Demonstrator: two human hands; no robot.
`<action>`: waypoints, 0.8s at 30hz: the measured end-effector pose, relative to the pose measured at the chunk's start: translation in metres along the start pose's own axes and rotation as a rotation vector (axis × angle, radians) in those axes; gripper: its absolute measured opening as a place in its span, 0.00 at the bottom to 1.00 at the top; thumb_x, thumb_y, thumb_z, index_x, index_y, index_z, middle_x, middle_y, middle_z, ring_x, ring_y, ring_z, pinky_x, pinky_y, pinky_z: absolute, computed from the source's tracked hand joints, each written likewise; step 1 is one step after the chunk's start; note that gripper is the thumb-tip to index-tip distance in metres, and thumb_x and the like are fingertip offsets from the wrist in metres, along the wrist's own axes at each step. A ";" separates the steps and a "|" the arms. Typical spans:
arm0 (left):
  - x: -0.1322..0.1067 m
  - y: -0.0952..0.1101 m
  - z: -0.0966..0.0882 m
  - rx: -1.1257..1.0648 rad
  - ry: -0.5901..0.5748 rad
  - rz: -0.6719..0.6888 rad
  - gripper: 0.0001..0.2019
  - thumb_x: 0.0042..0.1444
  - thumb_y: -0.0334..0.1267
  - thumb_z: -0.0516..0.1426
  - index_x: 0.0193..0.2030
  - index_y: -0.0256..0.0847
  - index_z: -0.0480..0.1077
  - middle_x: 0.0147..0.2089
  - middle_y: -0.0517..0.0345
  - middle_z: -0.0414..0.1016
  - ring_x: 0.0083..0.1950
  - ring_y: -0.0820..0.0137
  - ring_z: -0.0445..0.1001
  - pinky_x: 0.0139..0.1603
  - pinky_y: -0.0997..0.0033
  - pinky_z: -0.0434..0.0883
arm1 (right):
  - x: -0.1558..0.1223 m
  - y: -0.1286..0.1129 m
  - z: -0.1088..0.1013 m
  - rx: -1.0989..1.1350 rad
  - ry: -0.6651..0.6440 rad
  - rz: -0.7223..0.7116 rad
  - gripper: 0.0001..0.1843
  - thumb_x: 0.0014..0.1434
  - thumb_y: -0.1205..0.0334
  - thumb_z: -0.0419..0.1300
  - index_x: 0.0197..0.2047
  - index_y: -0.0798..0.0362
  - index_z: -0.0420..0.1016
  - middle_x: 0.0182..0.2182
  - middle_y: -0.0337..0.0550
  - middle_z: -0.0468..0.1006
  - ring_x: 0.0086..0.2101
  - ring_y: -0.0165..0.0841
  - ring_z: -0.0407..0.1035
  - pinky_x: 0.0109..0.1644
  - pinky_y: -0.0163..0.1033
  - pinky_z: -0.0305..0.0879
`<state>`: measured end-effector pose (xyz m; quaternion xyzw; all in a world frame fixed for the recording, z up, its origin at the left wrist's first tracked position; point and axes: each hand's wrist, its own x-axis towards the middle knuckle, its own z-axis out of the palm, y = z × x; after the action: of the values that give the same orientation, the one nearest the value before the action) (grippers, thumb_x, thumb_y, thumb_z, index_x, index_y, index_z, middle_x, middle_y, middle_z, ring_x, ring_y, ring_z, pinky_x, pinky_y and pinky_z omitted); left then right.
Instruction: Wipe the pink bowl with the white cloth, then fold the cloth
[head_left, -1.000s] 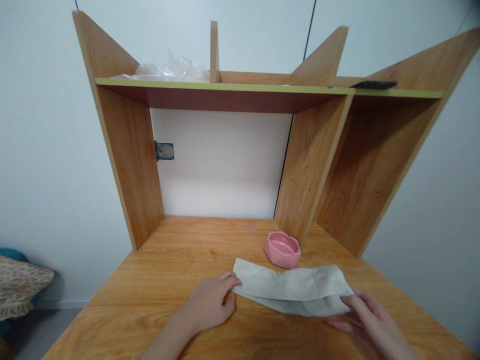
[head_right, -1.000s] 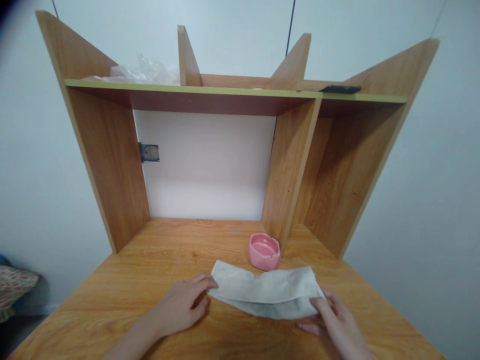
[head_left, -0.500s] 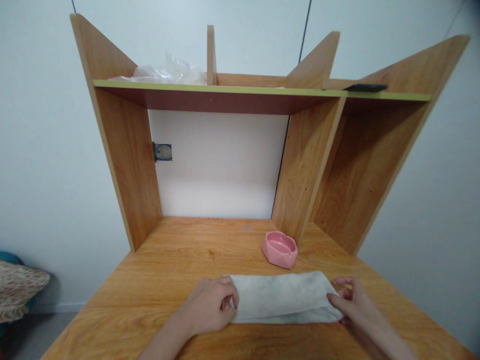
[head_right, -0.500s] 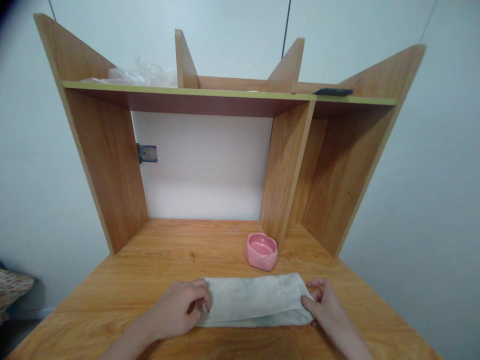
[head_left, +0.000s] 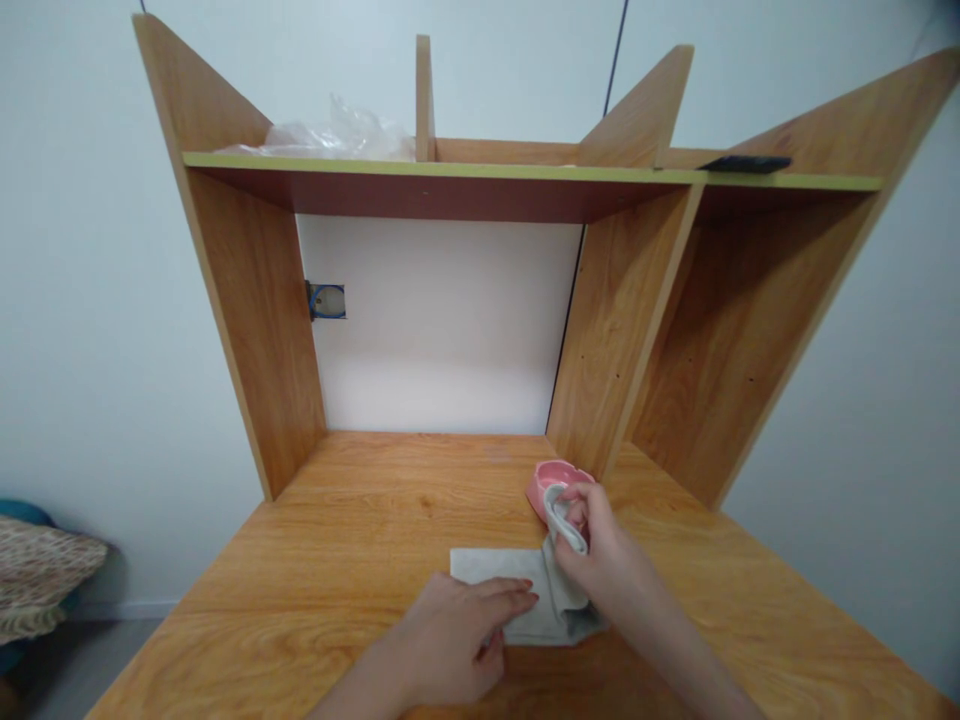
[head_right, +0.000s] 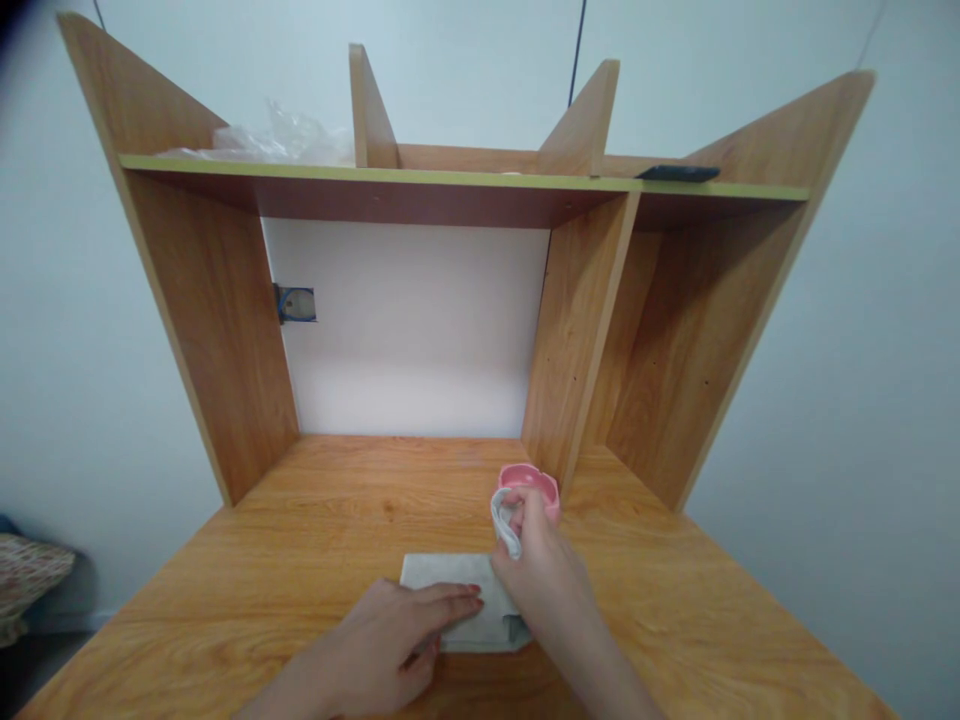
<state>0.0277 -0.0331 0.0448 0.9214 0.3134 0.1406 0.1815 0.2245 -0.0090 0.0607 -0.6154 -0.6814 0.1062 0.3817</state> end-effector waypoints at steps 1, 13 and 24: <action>0.000 0.001 -0.001 -0.002 0.000 -0.001 0.29 0.47 0.27 0.47 0.57 0.52 0.55 0.59 0.68 0.60 0.55 0.69 0.64 0.53 0.69 0.62 | 0.000 -0.004 0.002 -0.007 -0.006 -0.006 0.17 0.44 0.68 0.48 0.40 0.48 0.54 0.26 0.33 0.61 0.26 0.30 0.64 0.33 0.36 0.60; 0.017 0.017 0.020 0.018 0.032 -0.004 0.25 0.51 0.31 0.48 0.57 0.49 0.56 0.55 0.60 0.65 0.49 0.63 0.68 0.49 0.64 0.63 | -0.002 0.091 -0.043 0.034 0.095 0.286 0.19 0.39 0.58 0.55 0.36 0.50 0.54 0.20 0.32 0.63 0.21 0.32 0.62 0.27 0.37 0.59; 0.040 0.021 0.050 0.085 -0.021 0.028 0.23 0.48 0.35 0.51 0.54 0.43 0.59 0.50 0.52 0.69 0.38 0.61 0.72 0.38 0.64 0.65 | 0.003 0.065 -0.034 0.208 0.113 0.186 0.18 0.39 0.61 0.54 0.36 0.50 0.54 0.21 0.31 0.62 0.22 0.30 0.61 0.27 0.36 0.58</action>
<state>0.0874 -0.0357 0.0149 0.9341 0.3041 0.1201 0.1435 0.2959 -0.0031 0.0451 -0.6380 -0.5843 0.1761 0.4696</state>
